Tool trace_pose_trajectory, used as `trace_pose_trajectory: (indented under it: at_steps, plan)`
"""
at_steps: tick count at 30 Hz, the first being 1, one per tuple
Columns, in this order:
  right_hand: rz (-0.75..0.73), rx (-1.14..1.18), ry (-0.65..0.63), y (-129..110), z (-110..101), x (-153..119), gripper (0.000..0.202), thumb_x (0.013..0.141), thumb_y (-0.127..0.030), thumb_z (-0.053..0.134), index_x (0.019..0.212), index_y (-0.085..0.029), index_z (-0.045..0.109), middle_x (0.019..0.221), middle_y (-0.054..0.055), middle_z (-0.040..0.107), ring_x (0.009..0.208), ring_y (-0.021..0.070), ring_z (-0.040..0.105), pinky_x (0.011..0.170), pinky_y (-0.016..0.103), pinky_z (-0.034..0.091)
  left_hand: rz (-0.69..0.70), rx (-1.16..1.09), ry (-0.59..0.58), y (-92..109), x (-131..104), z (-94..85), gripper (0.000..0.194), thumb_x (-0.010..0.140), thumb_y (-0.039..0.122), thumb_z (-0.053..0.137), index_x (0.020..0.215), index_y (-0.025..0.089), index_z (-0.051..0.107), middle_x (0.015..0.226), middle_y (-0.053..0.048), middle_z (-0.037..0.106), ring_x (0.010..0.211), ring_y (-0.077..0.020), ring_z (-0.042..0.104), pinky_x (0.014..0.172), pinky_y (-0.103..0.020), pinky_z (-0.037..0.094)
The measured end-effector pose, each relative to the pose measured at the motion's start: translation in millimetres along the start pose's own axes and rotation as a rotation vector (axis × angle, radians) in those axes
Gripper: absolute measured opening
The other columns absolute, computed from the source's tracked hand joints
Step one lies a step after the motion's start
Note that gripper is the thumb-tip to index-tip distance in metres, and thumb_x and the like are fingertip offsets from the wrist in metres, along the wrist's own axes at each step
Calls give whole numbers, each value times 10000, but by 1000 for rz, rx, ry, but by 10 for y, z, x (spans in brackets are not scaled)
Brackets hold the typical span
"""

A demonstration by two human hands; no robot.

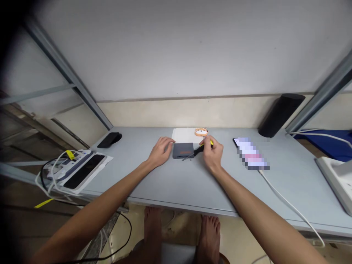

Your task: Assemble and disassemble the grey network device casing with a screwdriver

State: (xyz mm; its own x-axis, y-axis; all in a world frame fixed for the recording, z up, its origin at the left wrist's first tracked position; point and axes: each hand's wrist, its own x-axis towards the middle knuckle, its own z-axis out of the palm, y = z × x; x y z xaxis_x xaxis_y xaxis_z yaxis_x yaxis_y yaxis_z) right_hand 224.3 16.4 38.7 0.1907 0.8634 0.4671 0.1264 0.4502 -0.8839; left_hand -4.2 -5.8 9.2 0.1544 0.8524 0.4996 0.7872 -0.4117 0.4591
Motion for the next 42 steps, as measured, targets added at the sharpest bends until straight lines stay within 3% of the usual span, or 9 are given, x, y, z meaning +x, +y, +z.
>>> trace_pose_trajectory:
  at_steps: [3, 9, 13, 16, 19, 24, 29, 38, 42]
  plan:
    - [-17, -9, 103, 25, -42, 76, 345, 830, -392, 517, 523, -238, 546, 538, 2, 514, 578, 151, 444, 568, 298, 330, 70, 29, 15, 129, -4, 74, 259, 1054, 199, 457, 1101, 209, 712, 1175, -114, 725, 1135, -274, 606, 1054, -472, 484]
    - [40, -15, 150, 133, -69, 139, 329, 813, -352, 500, 505, -241, 532, 516, -10, 466, 555, 148, 418, 545, 301, 312, 292, 79, -44, 306, -15, 275, 319, 1003, 131, 452, 1083, 231, 744, 1183, -103, 740, 1166, -282, 610, 998, -468, 502]
    - [134, -10, 242, 205, -85, 212, 324, 814, -351, 516, 511, -241, 548, 499, -27, 428, 522, 139, 410, 524, 299, 322, 266, 57, -70, 292, -40, 276, 263, 1008, 195, 512, 1090, 253, 756, 1270, -104, 720, 1251, -311, 569, 1053, -518, 503]
    - [237, 14, 248, 239, -75, 251, 321, 816, -334, 536, 513, -232, 564, 490, -37, 420, 510, 131, 417, 525, 291, 337, 274, 29, -140, 280, -40, 259, 186, 1001, 312, 624, 1134, 269, 746, 1400, -101, 671, 1326, -336, 519, 1136, -564, 473]
    - [307, 42, 239, 237, -58, 258, 333, 831, -302, 536, 509, -223, 566, 489, -41, 432, 503, 121, 408, 531, 284, 336, 282, 20, -183, 276, -32, 261, 237, 969, 376, 716, 1181, 271, 733, 1495, -102, 616, 1372, -353, 487, 1174, -582, 452]
    - [377, 117, 220, 169, -36, 248, 374, 851, -280, 535, 484, -216, 570, 460, -40, 435, 475, 110, 382, 500, 270, 303, 311, 15, -193, 255, -32, 273, 271, 948, 409, 780, 1176, 263, 750, 1463, -112, 642, 1361, -345, 509, 1165, -569, 460]
    - [429, 183, 209, 152, -32, 258, 373, 861, -258, 559, 491, -216, 563, 445, -44, 435, 435, 105, 372, 454, 266, 290, 323, 22, -187, 227, -22, 271, 160, 1000, 397, 725, 1070, 272, 795, 1381, -96, 698, 1312, -326, 528, 1130, -555, 483]
    - [472, 234, 254, 187, -31, 325, 371, 894, -254, 527, 526, -218, 561, 459, -42, 448, 384, 100, 375, 429, 270, 294, 273, -32, -94, 236, -41, 259, 289, 1107, 339, 529, 1131, 266, 807, 1246, -96, 733, 1168, -277, 559, 1053, -490, 515]
    - [506, 233, 296, 192, -36, 358, 366, 902, -254, 499, 542, -224, 562, 469, -41, 455, 382, 102, 379, 424, 267, 289, 7, -63, 4, 88, 208, 186, 256, 1091, 339, 568, 1101, 282, 817, 1168, -74, 732, 1179, -271, 553, 1094, -484, 485]
